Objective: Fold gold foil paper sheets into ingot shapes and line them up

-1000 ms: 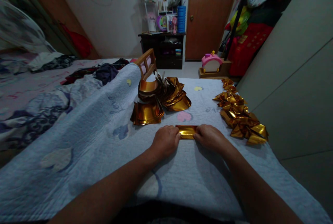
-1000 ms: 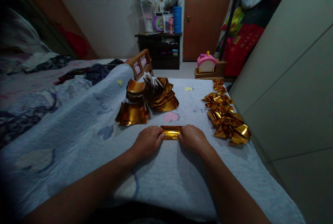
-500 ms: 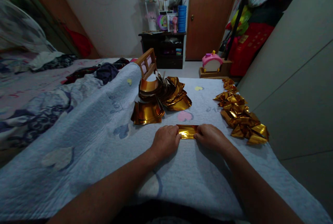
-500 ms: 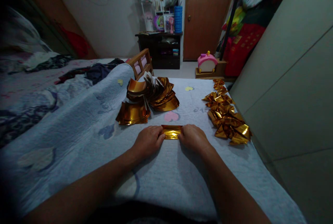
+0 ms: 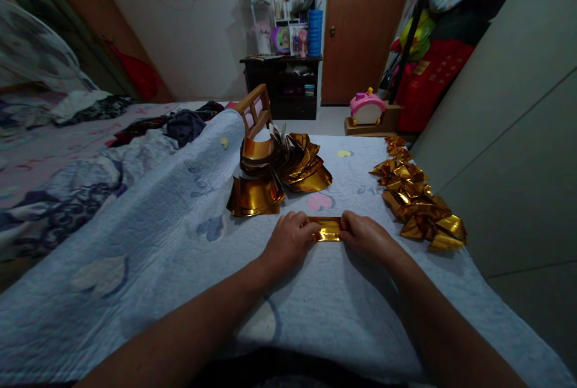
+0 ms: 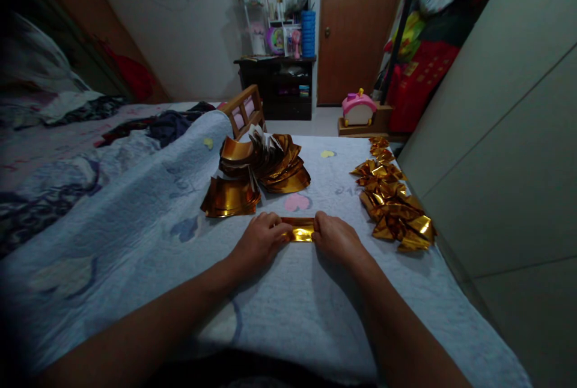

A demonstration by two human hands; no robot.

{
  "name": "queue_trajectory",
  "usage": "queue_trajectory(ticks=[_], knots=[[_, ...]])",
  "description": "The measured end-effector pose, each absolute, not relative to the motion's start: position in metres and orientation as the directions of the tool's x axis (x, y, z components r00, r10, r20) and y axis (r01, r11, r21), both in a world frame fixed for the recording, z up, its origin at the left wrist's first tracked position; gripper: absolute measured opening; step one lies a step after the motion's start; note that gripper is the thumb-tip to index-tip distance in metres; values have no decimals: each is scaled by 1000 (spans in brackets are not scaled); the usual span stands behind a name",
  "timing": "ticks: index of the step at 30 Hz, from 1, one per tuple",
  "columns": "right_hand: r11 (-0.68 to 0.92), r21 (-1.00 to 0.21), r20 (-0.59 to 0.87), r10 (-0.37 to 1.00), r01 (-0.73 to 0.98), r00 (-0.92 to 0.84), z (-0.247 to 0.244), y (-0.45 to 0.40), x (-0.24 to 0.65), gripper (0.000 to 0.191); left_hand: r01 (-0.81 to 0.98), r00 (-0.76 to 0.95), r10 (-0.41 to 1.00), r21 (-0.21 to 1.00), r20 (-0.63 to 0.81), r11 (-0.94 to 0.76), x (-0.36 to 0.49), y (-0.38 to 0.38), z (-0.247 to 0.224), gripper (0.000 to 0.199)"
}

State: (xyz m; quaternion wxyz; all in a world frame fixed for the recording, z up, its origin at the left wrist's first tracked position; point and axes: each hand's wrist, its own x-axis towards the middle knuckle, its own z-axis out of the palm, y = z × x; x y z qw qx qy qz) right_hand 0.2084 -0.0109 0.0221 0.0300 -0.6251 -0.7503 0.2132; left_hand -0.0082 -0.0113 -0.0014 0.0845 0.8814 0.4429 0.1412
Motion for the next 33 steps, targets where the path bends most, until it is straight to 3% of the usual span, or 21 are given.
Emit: queue_trajectory(ticks=[7, 11, 15, 18, 21, 23, 28, 33], knots=[[165, -402, -201, 944, 901, -263, 18, -8, 213, 9, 564, 794, 571, 99, 207, -820, -11, -12, -4, 17], [222, -348, -137, 949, 911, -284, 19, -11, 209, 14, 552, 817, 557, 78, 153, -830, -9, -16, 0, 20], [365, -177, -32, 926, 914, -376, 25, -18, 197, 17, 564, 812, 568, 72, 138, -823, -8, -18, 2, 20], [422, -274, 1, 899, 864, -438, 22, -20, 188, 19, 566, 807, 571, 80, 150, -820, -8, -18, 1, 21], [371, -406, 11, 916, 835, -402, 12, -18, 182, 18, 568, 789, 587, 151, 180, -809, -10, -18, -1, 22], [321, -414, 11, 937, 852, -348, 8, -17, 178, 15, 574, 757, 621, 248, 204, -781, -11, -16, -3, 23], [265, -300, 11, 962, 916, -274, 9, -21, 168, 12, 586, 638, 729, 457, 248, -669, -15, -11, -3, 15], [255, -216, 37, 967, 943, -253, 10, -25, 161, 14, 683, 528, 838, 518, 139, -516, -16, -3, 1, 12]])
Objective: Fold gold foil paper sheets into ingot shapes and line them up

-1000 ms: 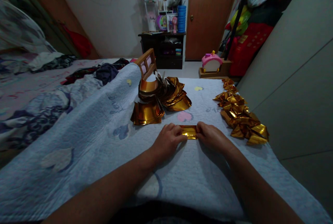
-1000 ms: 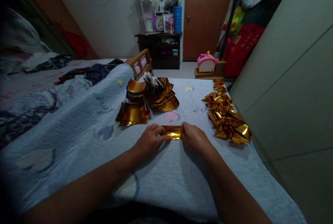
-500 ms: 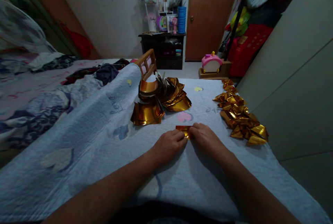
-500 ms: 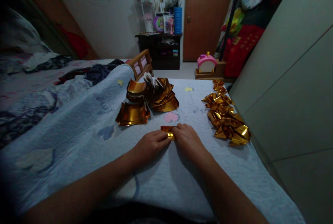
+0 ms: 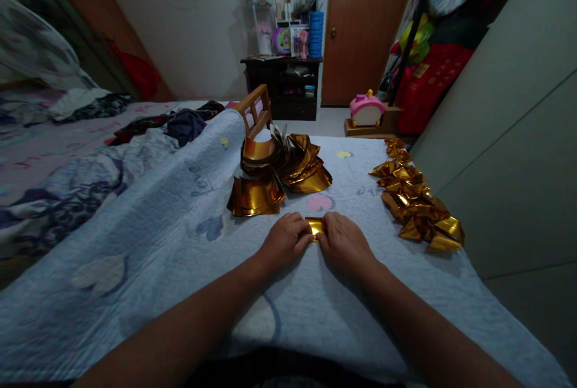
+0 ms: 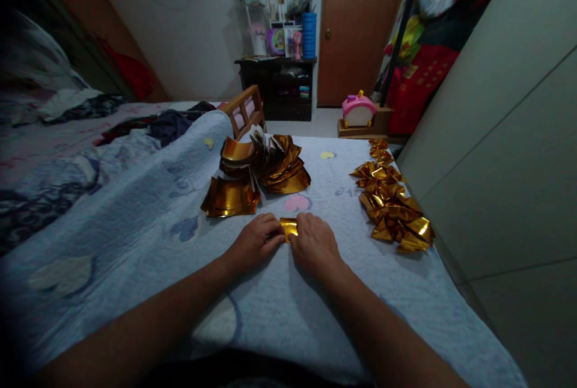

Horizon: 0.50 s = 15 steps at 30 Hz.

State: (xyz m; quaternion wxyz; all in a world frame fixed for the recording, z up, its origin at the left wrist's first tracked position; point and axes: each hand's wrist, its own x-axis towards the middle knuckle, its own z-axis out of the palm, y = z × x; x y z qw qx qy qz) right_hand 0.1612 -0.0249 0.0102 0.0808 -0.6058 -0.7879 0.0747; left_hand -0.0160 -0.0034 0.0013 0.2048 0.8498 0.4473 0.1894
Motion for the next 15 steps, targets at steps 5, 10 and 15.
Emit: queue_trajectory(ticks=[5, 10, 15], knots=[[252, -179, 70, 967, 951, -243, 7, -27, 158, 19, 750, 469, 881, 497, 65, -436, -15, -2, 3, 13], [225, -173, 65, 974, 959, -216, 11, -28, 159, 26, 784, 436, 900, 486, 12, -386, -14, -3, 5, 11], [184, -120, 65, 982, 976, -177, 15, -27, 174, 54, 781, 437, 899, 495, 4, -381, -15, -4, 7, 8]])
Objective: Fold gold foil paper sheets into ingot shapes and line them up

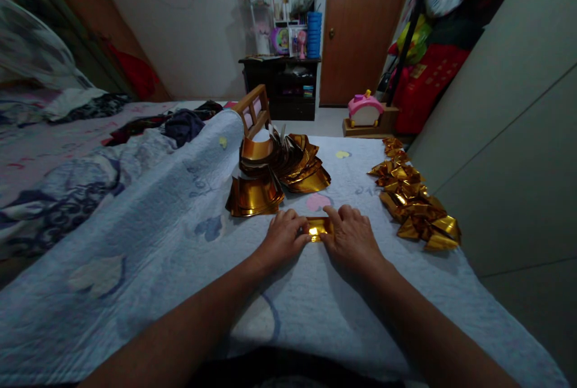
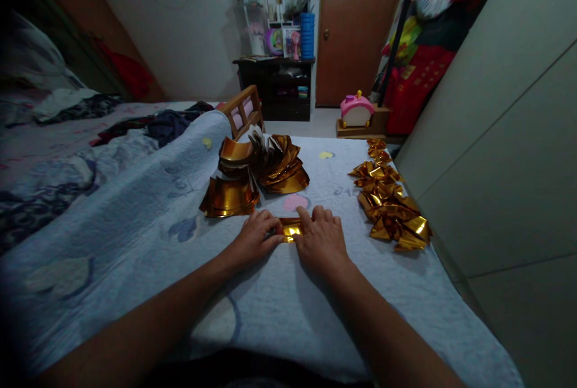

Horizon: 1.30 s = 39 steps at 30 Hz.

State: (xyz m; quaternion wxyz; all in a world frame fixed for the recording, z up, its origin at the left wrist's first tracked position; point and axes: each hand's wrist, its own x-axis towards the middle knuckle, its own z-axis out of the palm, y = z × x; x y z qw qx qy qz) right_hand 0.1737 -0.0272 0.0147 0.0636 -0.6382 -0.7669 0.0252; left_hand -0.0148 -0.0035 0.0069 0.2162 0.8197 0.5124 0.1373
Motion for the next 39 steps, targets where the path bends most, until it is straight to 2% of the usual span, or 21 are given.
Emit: queue_trajectory(ticks=[7, 11, 19, 22, 25, 27, 30, 36, 39], knots=[[140, -87, 41, 990, 986, -137, 6, -20, 213, 79, 785, 438, 899, 497, -21, -371, -14, -3, 12, 7], [121, -94, -54, 991, 988, -126, 5, -16, 225, 83, 779, 440, 898, 507, -24, -369, -15, -3, 12, 7], [161, -183, -87, 980, 970, -179, 6, -12, 235, 83, 749, 462, 887, 532, 9, -395, -17, -2, 9, 7], [231, -258, 36, 973, 938, -230, 14, -11, 238, 67, 726, 485, 874, 546, 26, -419, -18, -1, 8, 6], [378, -365, 199, 924, 850, -326, 25, -13, 231, 30, 698, 512, 857, 555, 55, -453, -19, 1, 5, 5], [502, -422, 197, 863, 755, -465, 27, -15, 220, 15, 677, 532, 843, 560, 75, -477, -20, 2, 3, 3], [563, -429, 142, 815, 706, -562, 21, -16, 206, 6, 651, 546, 831, 572, 104, -499, -20, 2, 1, 4], [574, -420, 146, 807, 703, -572, 7, -12, 200, 5, 626, 539, 826, 577, 167, -525, -20, -2, 0, 3], [584, -398, 169, 805, 708, -569, 7, -11, 200, 10, 615, 530, 821, 571, 211, -544, -21, -3, -1, 14]])
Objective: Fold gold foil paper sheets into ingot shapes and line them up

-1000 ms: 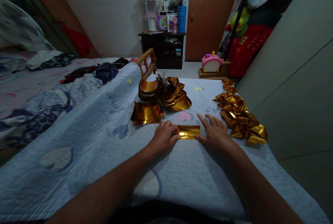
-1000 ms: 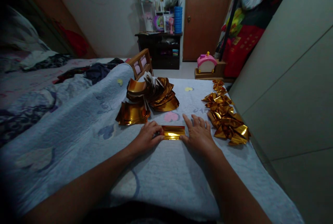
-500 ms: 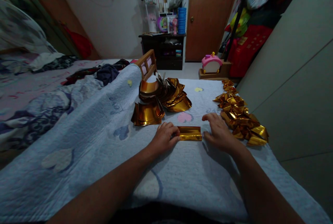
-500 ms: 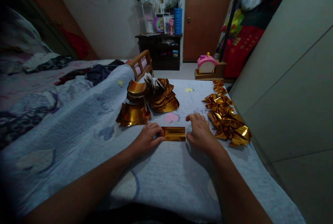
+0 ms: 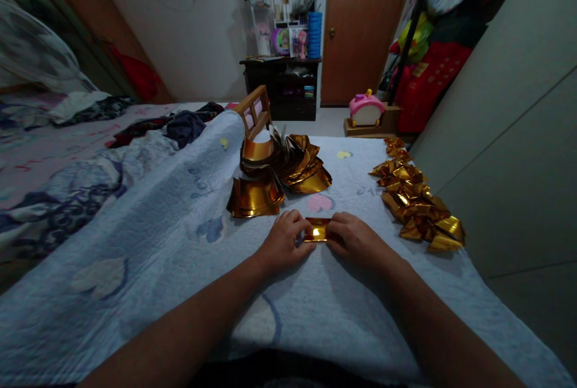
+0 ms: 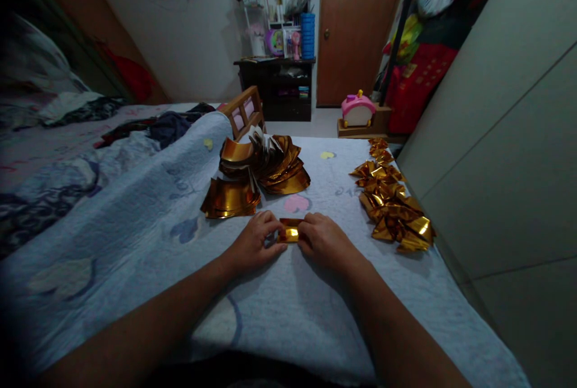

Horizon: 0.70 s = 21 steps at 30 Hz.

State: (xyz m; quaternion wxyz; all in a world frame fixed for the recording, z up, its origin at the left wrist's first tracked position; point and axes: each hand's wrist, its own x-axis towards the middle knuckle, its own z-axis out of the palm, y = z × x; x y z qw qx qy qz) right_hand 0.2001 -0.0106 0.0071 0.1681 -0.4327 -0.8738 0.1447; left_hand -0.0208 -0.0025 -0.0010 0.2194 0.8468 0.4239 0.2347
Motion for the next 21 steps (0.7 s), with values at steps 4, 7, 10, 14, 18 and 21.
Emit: queue_trajectory(ticks=[4, 7, 10, 14, 18, 21], knots=[[597, -387, 205, 799, 703, -565, 8, -10, 197, 16, 599, 517, 803, 544, 297, -587, -22, 0, -4, 9], [608, -362, 258, 794, 706, -551, 8, -12, 193, 15, 575, 509, 778, 528, 367, -625, -22, 2, -4, 6], [646, -292, 307, 762, 706, -570, 8, -14, 186, 14, 551, 527, 749, 510, 401, -660, -21, 2, -3, 7], [665, -251, 332, 742, 704, -583, 6, -13, 182, 15, 543, 538, 743, 510, 399, -667, -21, 0, -2, 10], [676, -250, 352, 731, 694, -585, 7, -8, 192, 16, 514, 499, 769, 577, 400, -634, -24, 1, 1, 8], [667, -262, 369, 737, 697, -566, 9, -4, 206, 17, 496, 453, 791, 621, 411, -606, -26, 3, 4, 8]])
